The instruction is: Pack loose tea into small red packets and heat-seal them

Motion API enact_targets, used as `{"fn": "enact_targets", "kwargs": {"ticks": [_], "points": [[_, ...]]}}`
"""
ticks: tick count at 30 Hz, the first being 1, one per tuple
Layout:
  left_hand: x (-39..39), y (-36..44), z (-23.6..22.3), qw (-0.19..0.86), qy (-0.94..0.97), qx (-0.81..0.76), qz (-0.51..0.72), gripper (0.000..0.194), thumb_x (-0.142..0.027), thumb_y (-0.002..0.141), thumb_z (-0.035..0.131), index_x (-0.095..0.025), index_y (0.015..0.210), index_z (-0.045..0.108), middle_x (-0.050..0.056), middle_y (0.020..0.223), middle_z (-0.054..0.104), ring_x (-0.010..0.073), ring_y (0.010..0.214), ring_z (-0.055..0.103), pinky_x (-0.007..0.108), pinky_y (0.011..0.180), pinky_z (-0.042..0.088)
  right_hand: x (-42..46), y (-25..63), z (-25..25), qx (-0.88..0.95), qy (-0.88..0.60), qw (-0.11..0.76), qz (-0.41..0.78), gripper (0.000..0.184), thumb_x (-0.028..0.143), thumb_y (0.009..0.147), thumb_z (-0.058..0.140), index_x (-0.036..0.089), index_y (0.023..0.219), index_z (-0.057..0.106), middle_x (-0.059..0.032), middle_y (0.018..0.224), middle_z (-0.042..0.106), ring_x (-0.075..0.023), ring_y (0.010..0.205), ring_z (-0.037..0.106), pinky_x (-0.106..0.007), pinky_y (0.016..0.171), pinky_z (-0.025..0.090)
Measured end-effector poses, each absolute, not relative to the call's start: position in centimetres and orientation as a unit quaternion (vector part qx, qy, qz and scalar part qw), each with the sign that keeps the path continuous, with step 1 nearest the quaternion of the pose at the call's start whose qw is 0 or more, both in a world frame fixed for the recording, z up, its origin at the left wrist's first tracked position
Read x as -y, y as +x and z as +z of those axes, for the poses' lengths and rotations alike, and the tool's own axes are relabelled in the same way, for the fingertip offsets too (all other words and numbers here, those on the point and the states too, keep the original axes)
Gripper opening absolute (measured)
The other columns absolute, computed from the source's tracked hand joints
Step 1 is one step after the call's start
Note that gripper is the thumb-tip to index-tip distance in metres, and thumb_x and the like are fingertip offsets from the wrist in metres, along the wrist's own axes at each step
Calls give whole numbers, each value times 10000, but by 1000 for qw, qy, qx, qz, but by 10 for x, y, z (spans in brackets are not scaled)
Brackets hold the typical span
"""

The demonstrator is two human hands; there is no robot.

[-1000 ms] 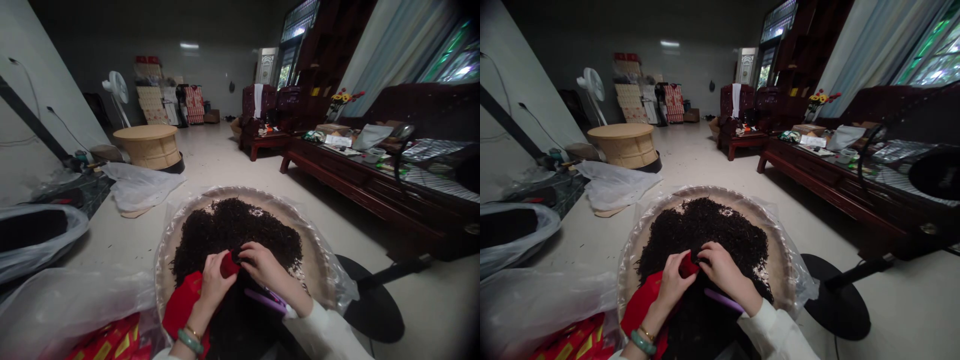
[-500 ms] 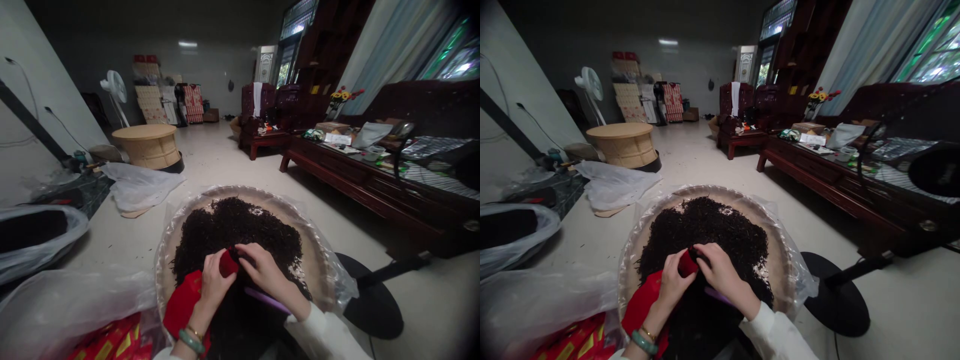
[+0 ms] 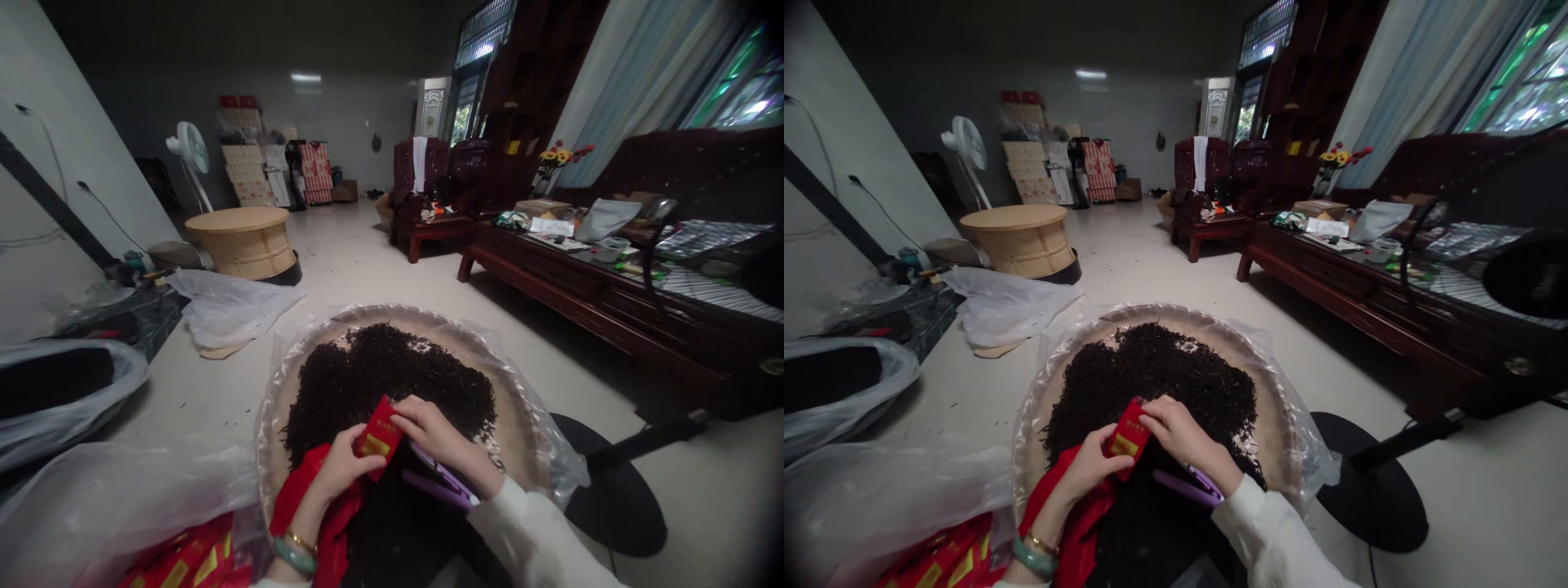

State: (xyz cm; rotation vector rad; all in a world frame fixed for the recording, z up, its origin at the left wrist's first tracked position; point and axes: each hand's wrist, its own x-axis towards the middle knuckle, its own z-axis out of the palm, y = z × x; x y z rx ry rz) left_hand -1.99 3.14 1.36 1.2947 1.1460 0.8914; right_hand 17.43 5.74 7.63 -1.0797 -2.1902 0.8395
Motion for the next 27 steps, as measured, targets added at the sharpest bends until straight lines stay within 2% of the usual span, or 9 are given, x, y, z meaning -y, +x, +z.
{"fn": "enact_targets", "kwargs": {"ticks": [3, 5, 9, 12, 16, 19, 21, 24, 27], "points": [[-28, -18, 19, 596, 521, -480, 377, 449, -178, 519, 800, -138, 948, 674, 42, 919, 730, 228, 853, 653, 326, 779, 516, -60, 177, 80, 791, -414, 253, 372, 375, 336, 942, 466, 171, 631, 594, 35, 584, 526, -114, 559, 457, -218, 535, 350], [-24, -14, 19, 607, 501, -472, 397, 468, -162, 512, 801, -146, 962, 672, 42, 951, 729, 226, 889, 651, 318, 799, 513, -61, 177, 80, 788, -420, 242, 379, 387, 327, 927, 488, 163, 586, 574, 47, 550, 487, -102, 527, 427, -215, 513, 319], [-18, -4, 19, 677, 454, -424, 394, 522, -223, 553, 806, -145, 1040, 634, 31, 867, 718, 189, 765, 671, 296, 724, 524, -56, 172, 79, 810, -401, 241, 355, 312, 263, 903, 536, 170, 624, 643, 22, 617, 572, -120, 607, 517, -217, 582, 371], [-16, 0, 19, 693, 448, -418, 382, 495, -259, 545, 830, -129, 981, 634, 7, 746, 685, 151, 604, 647, 256, 604, 506, -55, 172, 80, 809, -395, 261, 348, 224, 259, 876, 586, 195, 697, 704, 4, 673, 647, -136, 661, 573, -220, 622, 409], [-16, -1, 19, 691, 433, -431, 387, 492, -302, 512, 855, -127, 908, 620, 8, 712, 681, 157, 572, 650, 254, 561, 501, -65, 181, 79, 792, -426, 304, 315, 129, 251, 837, 643, 194, 756, 724, -17, 739, 701, -151, 689, 613, -239, 656, 438], [-17, -3, 16, 683, 403, -458, 402, 488, -313, 503, 857, -133, 884, 611, 16, 714, 694, 171, 586, 664, 259, 554, 504, -74, 187, 77, 768, -483, 331, 260, 171, 289, 860, 613, 193, 763, 717, -37, 761, 709, -179, 741, 623, -274, 695, 453], [-19, -3, 14, 671, 386, -474, 420, 461, -313, 505, 854, -133, 853, 611, 15, 699, 695, 172, 589, 665, 261, 563, 507, -75, 184, 77, 749, -515, 342, 239, 184, 331, 876, 589, 198, 864, 715, -49, 821, 712, -193, 793, 624, -295, 731, 460], [-23, 0, 11, 656, 380, -482, 439, 445, -287, 494, 856, -125, 841, 628, 13, 686, 693, 166, 592, 658, 270, 601, 514, -71, 170, 77, 755, -519, 306, 258, 316, 391, 842, 628, 206, 1094, 668, -58, 926, 706, -191, 794, 631, -284, 712, 463], [-23, 2, 11, 647, 397, -481, 439, 420, -232, 503, 841, -117, 857, 646, 9, 683, 688, 159, 605, 646, 272, 624, 513, -67, 153, 75, 782, -502, 248, 275, 225, 385, 816, 664, 204, 936, 724, -37, 816, 717, -177, 707, 629, -252, 638, 430]]}}
